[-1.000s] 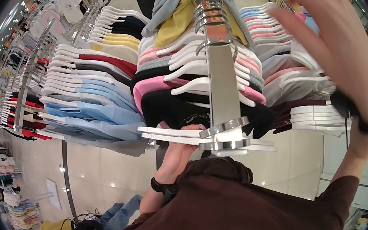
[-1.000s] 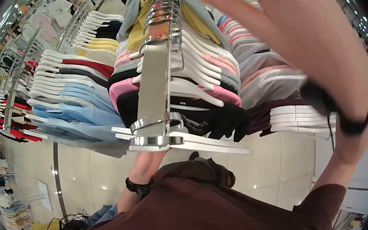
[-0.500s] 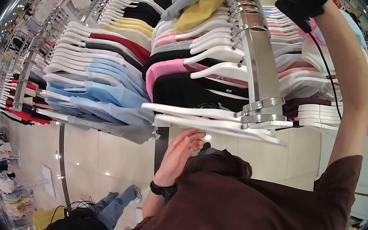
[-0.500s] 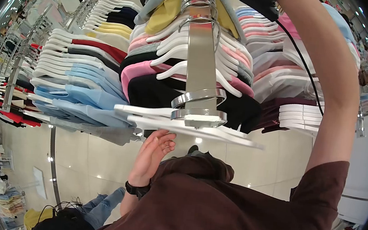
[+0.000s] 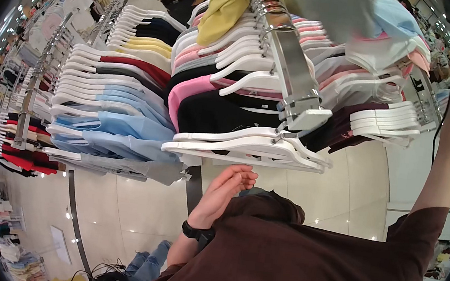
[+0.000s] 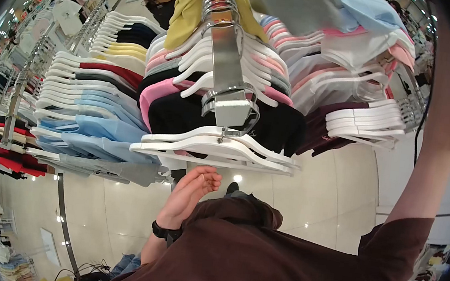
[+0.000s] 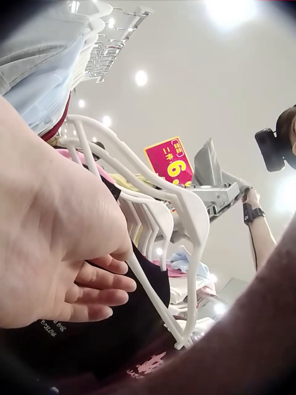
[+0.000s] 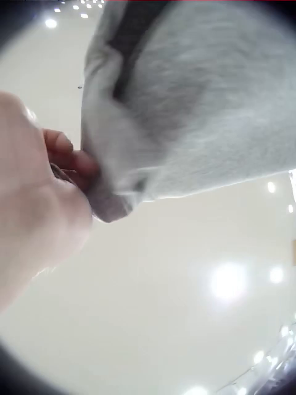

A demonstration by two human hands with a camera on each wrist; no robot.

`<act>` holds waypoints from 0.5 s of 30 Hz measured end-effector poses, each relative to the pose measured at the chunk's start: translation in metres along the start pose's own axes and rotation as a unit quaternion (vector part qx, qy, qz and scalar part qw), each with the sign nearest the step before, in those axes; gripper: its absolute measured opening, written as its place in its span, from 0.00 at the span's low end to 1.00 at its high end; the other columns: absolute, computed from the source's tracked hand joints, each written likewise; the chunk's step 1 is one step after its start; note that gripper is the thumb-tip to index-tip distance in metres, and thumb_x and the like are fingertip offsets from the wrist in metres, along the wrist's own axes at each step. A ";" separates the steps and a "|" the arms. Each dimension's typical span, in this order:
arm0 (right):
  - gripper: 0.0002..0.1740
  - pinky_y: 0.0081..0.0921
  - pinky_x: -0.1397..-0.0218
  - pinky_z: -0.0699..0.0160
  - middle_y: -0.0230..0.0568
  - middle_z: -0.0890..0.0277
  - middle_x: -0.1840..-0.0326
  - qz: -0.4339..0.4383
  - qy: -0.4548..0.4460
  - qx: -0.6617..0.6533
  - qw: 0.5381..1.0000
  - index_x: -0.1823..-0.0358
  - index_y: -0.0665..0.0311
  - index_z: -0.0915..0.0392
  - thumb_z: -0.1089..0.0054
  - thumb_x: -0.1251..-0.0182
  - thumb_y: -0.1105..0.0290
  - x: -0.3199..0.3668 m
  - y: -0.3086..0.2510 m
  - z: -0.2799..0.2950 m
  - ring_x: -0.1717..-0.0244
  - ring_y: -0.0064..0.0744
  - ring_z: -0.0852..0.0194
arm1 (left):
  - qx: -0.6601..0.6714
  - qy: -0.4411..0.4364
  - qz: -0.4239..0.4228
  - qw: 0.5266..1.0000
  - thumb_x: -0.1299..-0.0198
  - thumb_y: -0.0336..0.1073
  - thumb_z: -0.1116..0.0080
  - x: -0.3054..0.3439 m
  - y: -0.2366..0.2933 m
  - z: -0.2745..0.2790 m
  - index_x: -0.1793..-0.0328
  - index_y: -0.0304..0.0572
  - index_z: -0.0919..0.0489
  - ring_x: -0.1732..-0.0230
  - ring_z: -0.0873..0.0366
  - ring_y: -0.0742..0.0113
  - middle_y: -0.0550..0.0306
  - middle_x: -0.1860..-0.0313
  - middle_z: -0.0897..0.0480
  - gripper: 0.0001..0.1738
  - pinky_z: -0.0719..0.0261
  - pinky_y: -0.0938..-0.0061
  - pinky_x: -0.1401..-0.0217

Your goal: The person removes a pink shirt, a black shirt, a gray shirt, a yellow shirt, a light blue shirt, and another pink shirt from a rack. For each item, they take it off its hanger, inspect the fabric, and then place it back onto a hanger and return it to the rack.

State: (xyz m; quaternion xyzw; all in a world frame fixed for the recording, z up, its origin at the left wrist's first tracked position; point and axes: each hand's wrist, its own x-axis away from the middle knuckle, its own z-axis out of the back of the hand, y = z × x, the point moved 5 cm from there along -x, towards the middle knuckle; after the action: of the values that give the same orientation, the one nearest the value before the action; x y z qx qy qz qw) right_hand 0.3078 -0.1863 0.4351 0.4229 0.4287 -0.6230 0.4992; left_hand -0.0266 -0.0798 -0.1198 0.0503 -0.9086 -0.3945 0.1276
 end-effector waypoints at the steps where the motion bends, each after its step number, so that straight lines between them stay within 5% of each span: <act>1: 0.18 0.40 0.51 0.23 0.48 0.18 0.58 -0.011 0.009 -0.011 1.000 0.48 0.71 0.23 0.47 0.23 0.62 0.010 -0.006 0.019 0.57 0.45 0.20 | -0.005 -0.010 0.007 1.000 0.18 0.37 0.55 0.001 -0.002 -0.001 0.28 0.35 0.29 0.37 0.23 0.60 0.45 0.37 0.20 0.19 0.26 0.61 0.28; 15: 0.19 0.31 0.55 0.27 0.37 0.27 0.64 -0.153 0.085 -0.301 0.938 0.41 0.67 0.30 0.40 0.28 0.66 0.207 -0.108 0.153 0.64 0.34 0.30 | -0.061 -0.152 0.115 0.980 0.17 0.39 0.55 0.039 -0.050 -0.018 0.25 0.36 0.30 0.34 0.23 0.64 0.51 0.33 0.20 0.22 0.28 0.66 0.25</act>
State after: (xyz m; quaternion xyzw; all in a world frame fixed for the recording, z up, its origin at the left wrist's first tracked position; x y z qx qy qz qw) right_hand 0.1561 -0.3715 0.2911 0.2337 0.6964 -0.4958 0.4632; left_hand -0.0598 -0.1336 -0.1370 -0.1225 -0.8913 -0.4352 0.0354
